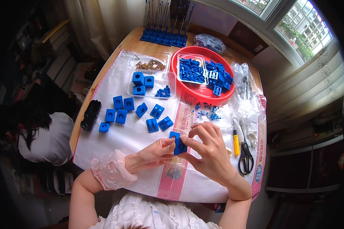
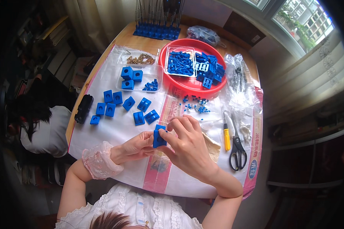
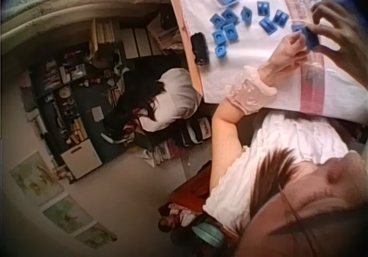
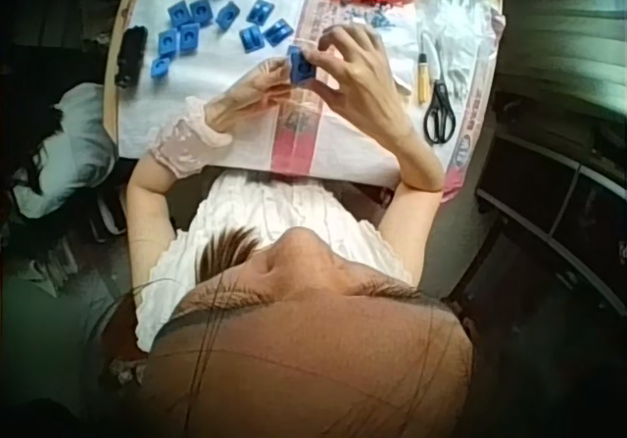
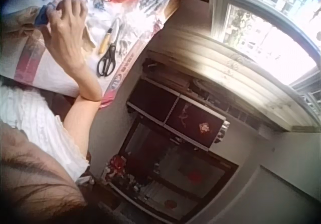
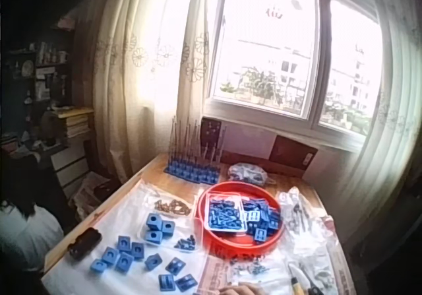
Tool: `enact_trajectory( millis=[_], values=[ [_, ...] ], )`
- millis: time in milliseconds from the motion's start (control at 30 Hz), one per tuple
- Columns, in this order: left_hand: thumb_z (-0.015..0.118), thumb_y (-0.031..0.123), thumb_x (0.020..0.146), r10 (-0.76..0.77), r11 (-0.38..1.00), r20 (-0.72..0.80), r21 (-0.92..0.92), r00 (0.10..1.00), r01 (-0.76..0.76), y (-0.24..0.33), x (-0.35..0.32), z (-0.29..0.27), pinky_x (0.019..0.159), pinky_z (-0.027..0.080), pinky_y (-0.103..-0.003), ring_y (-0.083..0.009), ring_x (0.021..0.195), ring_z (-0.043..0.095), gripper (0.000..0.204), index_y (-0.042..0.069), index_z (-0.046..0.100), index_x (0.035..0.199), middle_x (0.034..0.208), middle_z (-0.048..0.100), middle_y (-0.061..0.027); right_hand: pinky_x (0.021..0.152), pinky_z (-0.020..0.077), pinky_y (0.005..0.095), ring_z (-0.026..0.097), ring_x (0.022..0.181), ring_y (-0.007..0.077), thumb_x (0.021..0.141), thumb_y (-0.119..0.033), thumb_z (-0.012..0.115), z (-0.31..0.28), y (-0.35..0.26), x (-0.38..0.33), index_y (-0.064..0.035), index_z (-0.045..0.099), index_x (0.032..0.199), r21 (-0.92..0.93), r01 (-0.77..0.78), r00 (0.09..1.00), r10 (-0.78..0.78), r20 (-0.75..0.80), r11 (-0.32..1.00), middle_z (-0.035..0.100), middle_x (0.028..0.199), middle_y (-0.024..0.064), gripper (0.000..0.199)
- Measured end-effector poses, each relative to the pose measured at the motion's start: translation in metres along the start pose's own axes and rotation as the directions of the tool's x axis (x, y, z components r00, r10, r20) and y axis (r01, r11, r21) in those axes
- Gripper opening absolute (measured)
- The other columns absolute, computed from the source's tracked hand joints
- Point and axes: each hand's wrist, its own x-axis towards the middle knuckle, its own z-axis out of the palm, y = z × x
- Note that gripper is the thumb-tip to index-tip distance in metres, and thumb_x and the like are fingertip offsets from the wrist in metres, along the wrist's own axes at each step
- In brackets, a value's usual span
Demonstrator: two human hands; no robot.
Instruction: The user is assembling blue plastic blocks on a table.
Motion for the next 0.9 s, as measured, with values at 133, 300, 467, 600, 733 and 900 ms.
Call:
enact_trajectory(
  millis=[133,300,467,600,733,900],
  values=[
    [0.066,0.046,0.084,0.01,1.0,0.014,0.019,1.0,-0.01,-0.003,-0.001,-0.004,0.051,0.027,-0.017,0.0002,0.055,0.034,0.044,0.016,0.062,0.117,0.081,0.058,0.0093,0.093,0.0396,0.0452,0.053,0.1,0.0286,0.064,-0.018,0.08,-0.002,-0.003,0.0,-0.0072,0.062,0.101,0.02,0.013,1.0,-0.013,0.007,1.0,0.054,0.097,0.0077,0.043],
    [0.066,0.046,0.084,-0.001,1.0,0.042,0.015,0.999,0.001,-0.004,0.0,-0.006,0.051,0.026,-0.018,-0.0001,0.055,0.033,0.043,0.017,0.062,0.115,0.081,0.058,0.0095,0.094,0.0389,0.0457,0.053,0.1,0.0286,0.065,-0.016,0.08,-0.003,-0.003,-0.002,-0.0064,0.062,0.101,0.025,0.01,1.0,-0.011,0.015,1.0,0.054,0.097,0.0083,0.042],
    [0.065,0.047,0.085,-0.004,1.0,0.018,0.021,1.0,0.003,-0.003,-0.001,-0.005,0.051,0.028,-0.017,0.0007,0.055,0.035,0.041,0.017,0.063,0.113,0.083,0.06,0.0095,0.091,0.0404,0.0439,0.055,0.099,0.0271,0.062,-0.018,0.083,-0.001,-0.004,-0.001,-0.0101,0.067,0.1,0.026,-0.023,1.0,0.023,-0.013,0.999,0.056,0.093,0.0053,0.043],
    [0.066,0.047,0.085,0.002,1.0,0.019,0.02,1.0,-0.002,-0.003,-0.001,-0.005,0.051,0.029,-0.016,0.0012,0.056,0.036,0.041,0.017,0.063,0.113,0.084,0.061,0.0092,0.09,0.0408,0.0433,0.055,0.097,0.0271,0.062,-0.018,0.083,-0.001,-0.004,0.0,-0.0096,0.066,0.1,0.028,-0.022,1.0,0.022,-0.011,0.999,0.056,0.093,0.0054,0.043],
    [0.066,0.047,0.084,0.001,1.0,0.036,0.013,0.999,-0.001,-0.001,-0.002,-0.004,0.051,0.029,-0.016,0.0014,0.056,0.037,0.041,0.017,0.063,0.112,0.083,0.06,0.0097,0.093,0.0386,0.0438,0.053,0.097,0.027,0.066,-0.016,0.079,0.0,-0.002,0.0,-0.0073,0.061,0.098,0.052,-0.002,1.0,0.002,0.006,0.999,0.053,0.095,0.008,0.038],
    [0.069,0.051,0.079,-0.038,0.999,-0.011,0.034,0.999,0.039,0.005,-0.003,0.006,0.055,0.028,-0.018,0.0017,0.056,0.036,0.042,0.017,0.064,0.103,0.062,0.044,0.0127,0.092,0.0387,0.0436,0.053,0.098,0.0273,0.066,-0.016,0.079,-0.002,-0.003,-0.001,-0.0077,0.061,0.098,0.049,-0.006,1.0,0.006,0.005,0.999,0.053,0.095,0.0081,0.038]
  ],
)
